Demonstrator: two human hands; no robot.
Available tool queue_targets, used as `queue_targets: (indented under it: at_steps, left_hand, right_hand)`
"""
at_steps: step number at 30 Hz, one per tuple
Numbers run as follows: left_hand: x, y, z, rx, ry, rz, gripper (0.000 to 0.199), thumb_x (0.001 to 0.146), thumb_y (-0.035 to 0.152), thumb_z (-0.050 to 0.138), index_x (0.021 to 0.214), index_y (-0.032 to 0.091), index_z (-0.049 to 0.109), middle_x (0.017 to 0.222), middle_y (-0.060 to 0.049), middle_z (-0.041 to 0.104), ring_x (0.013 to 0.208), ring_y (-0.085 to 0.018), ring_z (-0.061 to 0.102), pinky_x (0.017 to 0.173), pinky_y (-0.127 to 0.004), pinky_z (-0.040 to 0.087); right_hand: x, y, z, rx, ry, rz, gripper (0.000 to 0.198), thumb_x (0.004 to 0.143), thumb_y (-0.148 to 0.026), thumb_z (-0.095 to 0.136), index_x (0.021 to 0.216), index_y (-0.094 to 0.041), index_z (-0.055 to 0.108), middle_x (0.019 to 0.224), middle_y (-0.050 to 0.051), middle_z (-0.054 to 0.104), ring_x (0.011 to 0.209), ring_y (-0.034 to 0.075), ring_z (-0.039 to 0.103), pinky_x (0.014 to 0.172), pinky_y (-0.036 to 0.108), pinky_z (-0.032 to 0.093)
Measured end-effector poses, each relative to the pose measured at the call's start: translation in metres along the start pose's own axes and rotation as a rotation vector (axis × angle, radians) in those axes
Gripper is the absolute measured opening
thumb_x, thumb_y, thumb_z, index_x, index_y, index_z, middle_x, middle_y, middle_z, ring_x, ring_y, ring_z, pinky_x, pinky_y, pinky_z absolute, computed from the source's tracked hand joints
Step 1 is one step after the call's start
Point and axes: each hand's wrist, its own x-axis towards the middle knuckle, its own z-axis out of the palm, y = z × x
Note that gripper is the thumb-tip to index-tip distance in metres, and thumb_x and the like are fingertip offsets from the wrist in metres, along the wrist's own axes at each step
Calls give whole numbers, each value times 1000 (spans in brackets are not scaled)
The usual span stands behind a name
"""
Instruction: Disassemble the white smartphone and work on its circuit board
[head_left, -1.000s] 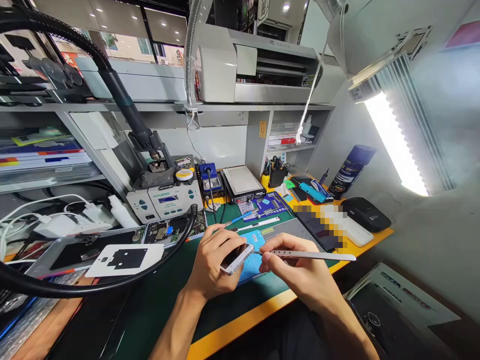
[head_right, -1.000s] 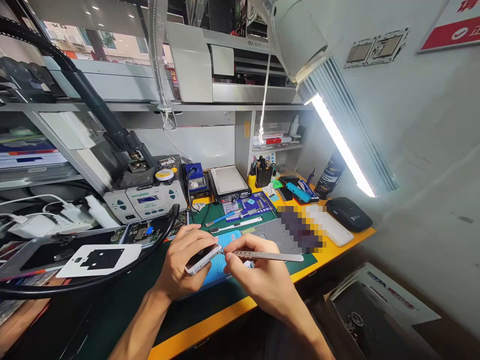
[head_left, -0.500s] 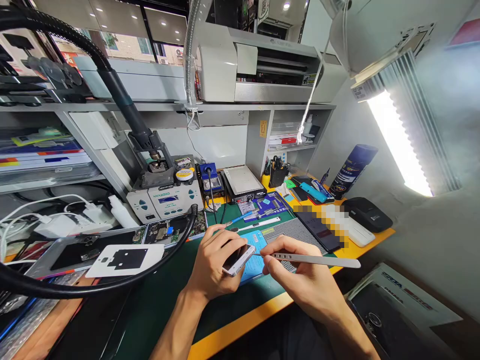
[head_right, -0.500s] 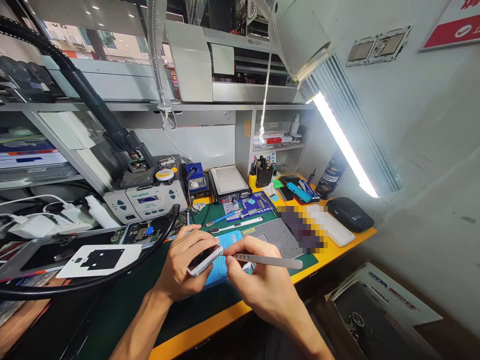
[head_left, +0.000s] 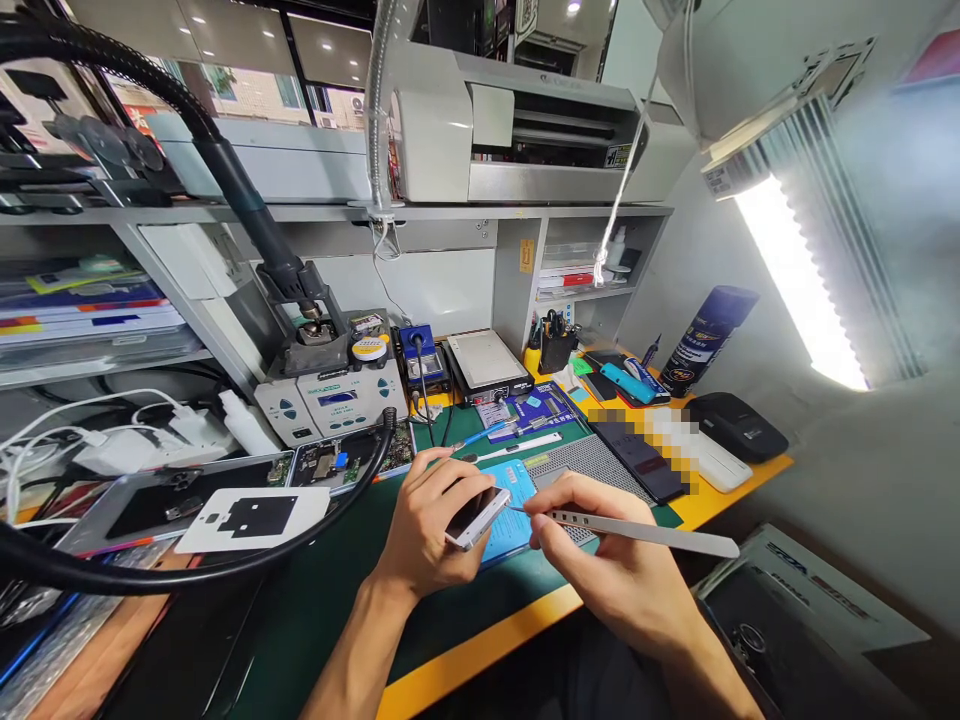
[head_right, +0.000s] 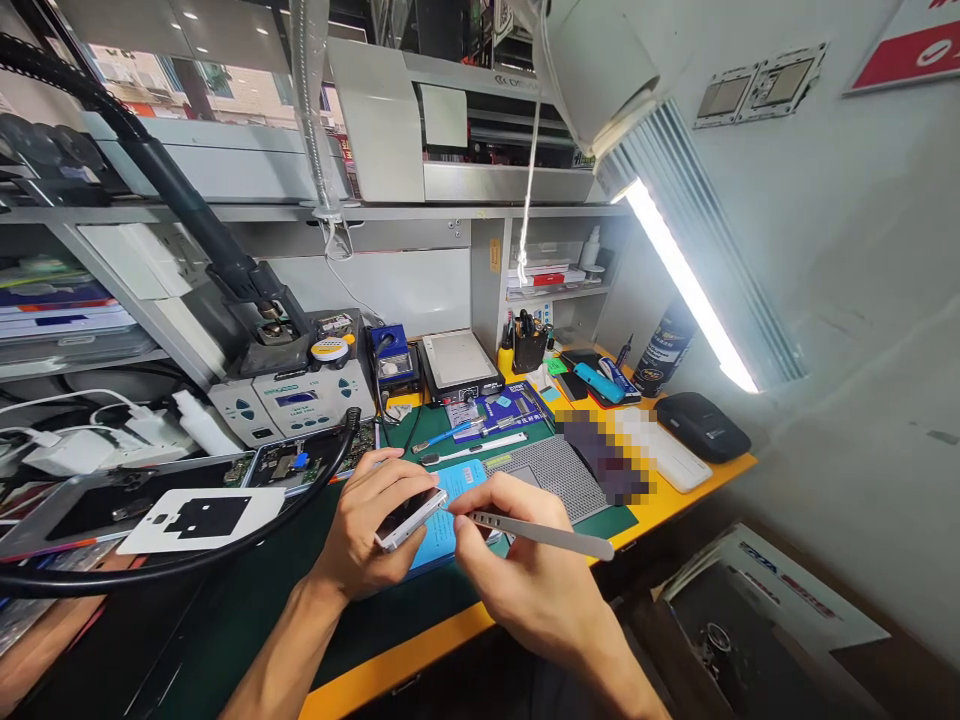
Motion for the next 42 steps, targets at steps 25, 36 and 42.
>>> queue_targets:
  at_steps: [25, 36, 42]
  left_hand:
    - [2, 1, 0, -1, 7, 34, 30, 75, 14, 61, 104, 24, 62, 93, -5, 73, 83, -22, 69, 97, -51, 47]
    - [0, -2, 1, 26, 14, 53, 25, 77, 19, 64, 101, 23, 64, 91, -6, 73, 82, -21, 68, 97, -50, 46]
    - [-1, -3, 1, 46, 4, 61, 28, 76, 19, 64, 103, 23, 65, 93, -6, 73, 83, -22, 67, 99, -50, 44]
  right_hand:
    - [8, 2, -4, 53, -71, 28, 13, 87, -17, 60, 81, -20, 71, 75, 1, 71, 70, 17, 64, 66, 27, 49]
    - [10, -1, -5, -96, -109, -130, 12, 87, -15, 60, 85, -22, 69, 77, 1, 68, 70, 17, 61, 65, 29, 46]
    - [10, -2, -7, -113, -98, -103, 10, 87, -15, 60, 83, -22, 68, 75, 0, 66, 68, 16, 60, 64, 28, 46]
